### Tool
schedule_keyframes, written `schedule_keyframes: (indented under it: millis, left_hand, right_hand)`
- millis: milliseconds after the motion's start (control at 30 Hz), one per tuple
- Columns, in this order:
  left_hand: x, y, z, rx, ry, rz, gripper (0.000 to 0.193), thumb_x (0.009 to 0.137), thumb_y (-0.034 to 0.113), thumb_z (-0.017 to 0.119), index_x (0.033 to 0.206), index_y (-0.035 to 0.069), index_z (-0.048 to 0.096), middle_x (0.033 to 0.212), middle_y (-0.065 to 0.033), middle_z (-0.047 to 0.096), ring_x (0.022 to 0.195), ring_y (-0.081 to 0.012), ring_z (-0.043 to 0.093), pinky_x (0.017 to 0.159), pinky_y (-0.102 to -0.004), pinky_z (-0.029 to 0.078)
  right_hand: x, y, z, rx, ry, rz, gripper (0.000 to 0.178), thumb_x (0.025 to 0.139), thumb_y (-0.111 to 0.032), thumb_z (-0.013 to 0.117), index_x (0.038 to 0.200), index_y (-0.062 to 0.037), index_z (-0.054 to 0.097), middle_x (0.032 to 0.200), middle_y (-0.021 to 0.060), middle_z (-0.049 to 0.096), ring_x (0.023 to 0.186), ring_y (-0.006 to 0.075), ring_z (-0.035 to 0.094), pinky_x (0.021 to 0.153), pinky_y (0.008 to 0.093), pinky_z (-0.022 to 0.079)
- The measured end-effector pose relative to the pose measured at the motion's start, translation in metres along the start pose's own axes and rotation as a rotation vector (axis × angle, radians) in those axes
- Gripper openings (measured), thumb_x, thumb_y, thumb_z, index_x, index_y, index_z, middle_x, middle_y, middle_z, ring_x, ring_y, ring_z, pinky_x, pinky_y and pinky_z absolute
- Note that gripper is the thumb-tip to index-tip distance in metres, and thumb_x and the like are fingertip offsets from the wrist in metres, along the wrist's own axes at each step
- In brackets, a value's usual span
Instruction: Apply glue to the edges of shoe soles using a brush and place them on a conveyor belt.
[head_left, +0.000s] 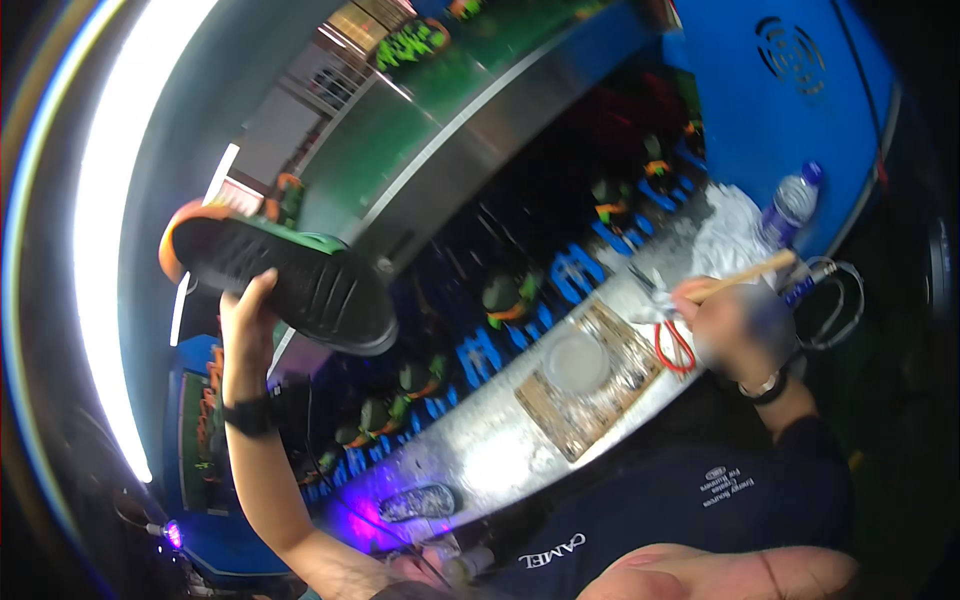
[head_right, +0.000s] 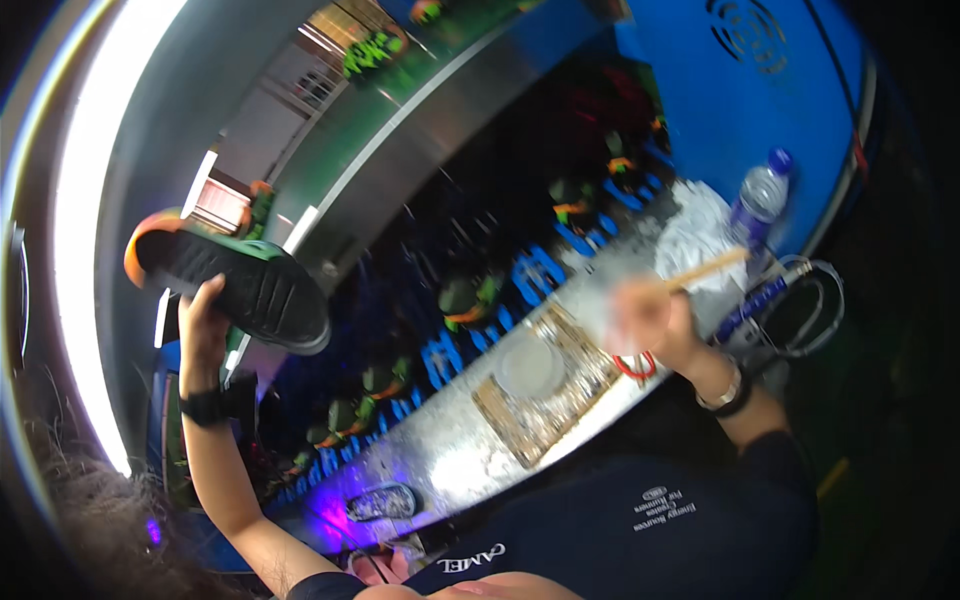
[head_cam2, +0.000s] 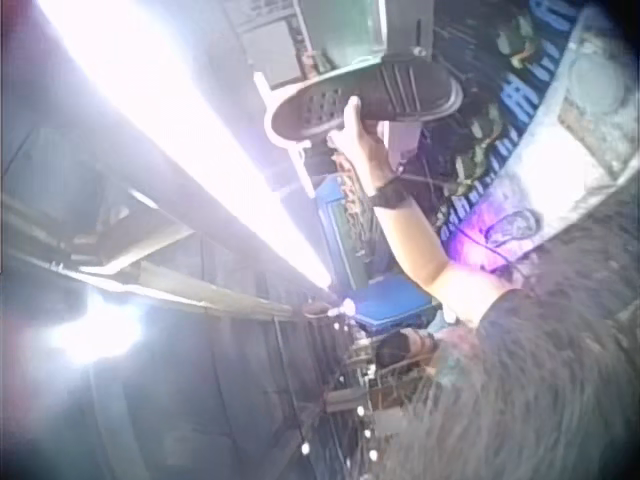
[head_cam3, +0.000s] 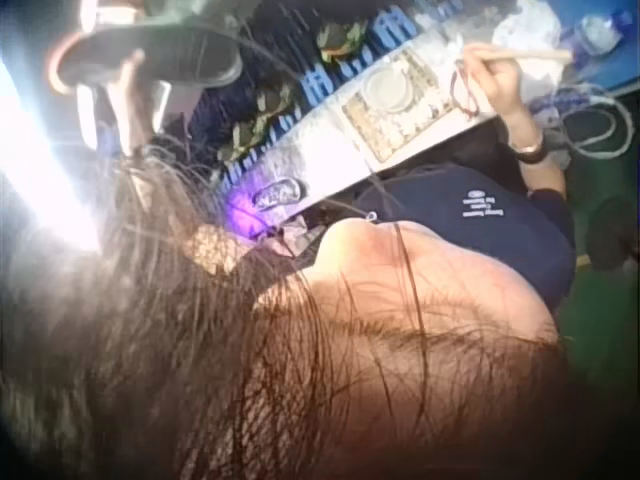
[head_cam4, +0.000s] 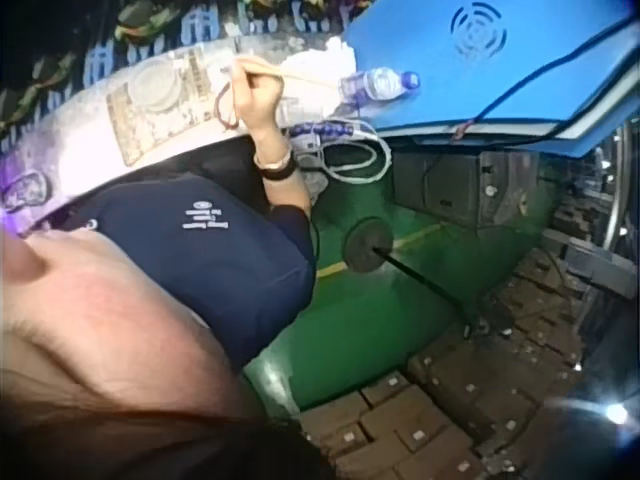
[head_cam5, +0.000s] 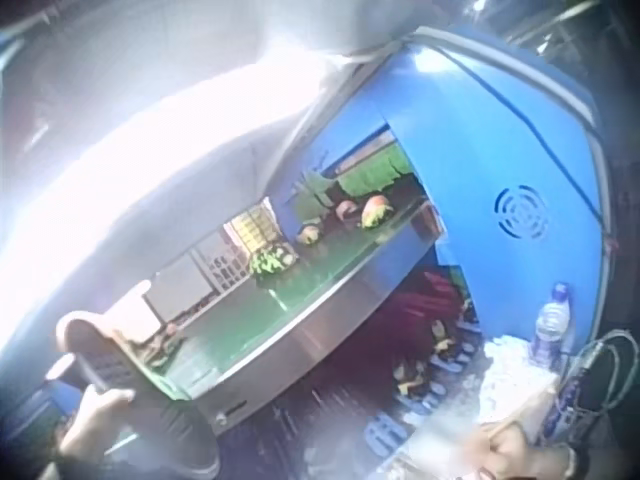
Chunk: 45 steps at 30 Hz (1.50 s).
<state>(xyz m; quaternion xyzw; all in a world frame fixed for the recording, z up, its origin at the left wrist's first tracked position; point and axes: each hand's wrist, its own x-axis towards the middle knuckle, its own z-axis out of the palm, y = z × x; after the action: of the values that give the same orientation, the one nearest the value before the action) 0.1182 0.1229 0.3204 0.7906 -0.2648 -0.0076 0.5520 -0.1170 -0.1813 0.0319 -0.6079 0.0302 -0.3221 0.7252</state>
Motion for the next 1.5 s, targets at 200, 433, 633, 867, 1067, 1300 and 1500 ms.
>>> schedule_keyframes:
  millis: [200,433,633,867,1067,1300,1500]
  left_hand:
    - [-0.123,-0.093,0.041,-0.687,-0.054,-0.254,0.055,0.060,0.020,0.050,0.108,-0.005,0.040,0.090,-0.0181,0.053,0.078,-0.0246,0.054,0.073,-0.0350,0.046]
    - [-0.225,-0.204,0.090,-1.235,0.057,-0.315,0.066,0.060,0.021,0.048,0.119,-0.003,0.030,0.114,-0.0269,0.041,0.087,-0.0342,0.051,0.072,-0.0405,0.046]
    - [-0.258,-0.242,0.090,-1.434,0.112,-0.274,0.063,0.069,0.031,0.043,0.122,-0.001,0.028,0.120,-0.0276,0.034,0.086,-0.0331,0.051,0.070,-0.0404,0.045]
    - [-0.241,-0.236,0.086,-1.341,0.034,-0.379,0.054,0.078,0.029,0.035,0.120,-0.003,0.031,0.121,-0.0271,0.033,0.108,-0.0361,0.039,0.092,-0.0418,0.031]
    - [-0.236,-0.218,0.107,-1.407,-0.042,-0.587,0.047,0.080,0.039,0.043,0.109,0.002,0.046,0.097,-0.0119,0.055,0.079,-0.0215,0.057,0.067,-0.0330,0.049]
    - [-0.231,-0.164,0.125,-1.448,-0.025,-0.746,0.044,0.078,0.035,0.047,0.108,0.002,0.045,0.093,-0.0130,0.056,0.075,-0.0213,0.058,0.065,-0.0306,0.049]
    - [-0.231,-0.166,0.131,-1.380,-0.085,-0.752,0.043,0.078,0.034,0.047,0.108,0.002,0.045,0.091,-0.0129,0.056,0.073,-0.0210,0.058,0.064,-0.0301,0.049]
  right_hand:
    - [0.015,0.045,0.055,-0.208,-0.236,0.084,0.009,0.074,-0.008,0.058,0.078,0.0007,0.056,0.061,0.0009,0.054,0.052,0.0038,0.045,0.046,0.0186,0.036]
    - [0.007,0.072,0.089,-0.409,-0.366,0.050,0.012,0.074,-0.011,0.057,0.078,0.0003,0.057,0.062,0.0054,0.055,0.052,0.0099,0.049,0.049,0.0230,0.038]
    - [0.006,0.079,0.091,-0.536,-0.430,0.076,0.013,0.074,-0.012,0.057,0.077,0.0005,0.056,0.060,0.0064,0.054,0.052,0.0107,0.048,0.048,0.0244,0.037]
    - [0.000,0.062,0.086,-0.458,-0.425,0.111,0.013,0.073,-0.013,0.058,0.076,-0.0009,0.056,0.059,0.0038,0.052,0.051,0.0078,0.046,0.048,0.0226,0.036]
    - [-0.004,0.054,0.087,-0.456,-0.571,0.194,0.012,0.075,-0.012,0.057,0.078,-0.0012,0.056,0.064,0.0012,0.052,0.056,0.0055,0.045,0.050,0.0203,0.036]
    - [-0.001,0.057,0.087,-0.409,-0.547,0.176,0.011,0.075,-0.012,0.056,0.076,-0.0007,0.055,0.062,0.0024,0.052,0.054,0.0076,0.045,0.049,0.0221,0.036]
    - [0.012,0.064,0.089,-0.590,-0.338,-0.041,0.014,0.076,-0.012,0.056,0.082,0.0010,0.055,0.058,0.0026,0.051,0.050,0.0068,0.045,0.046,0.0220,0.035]
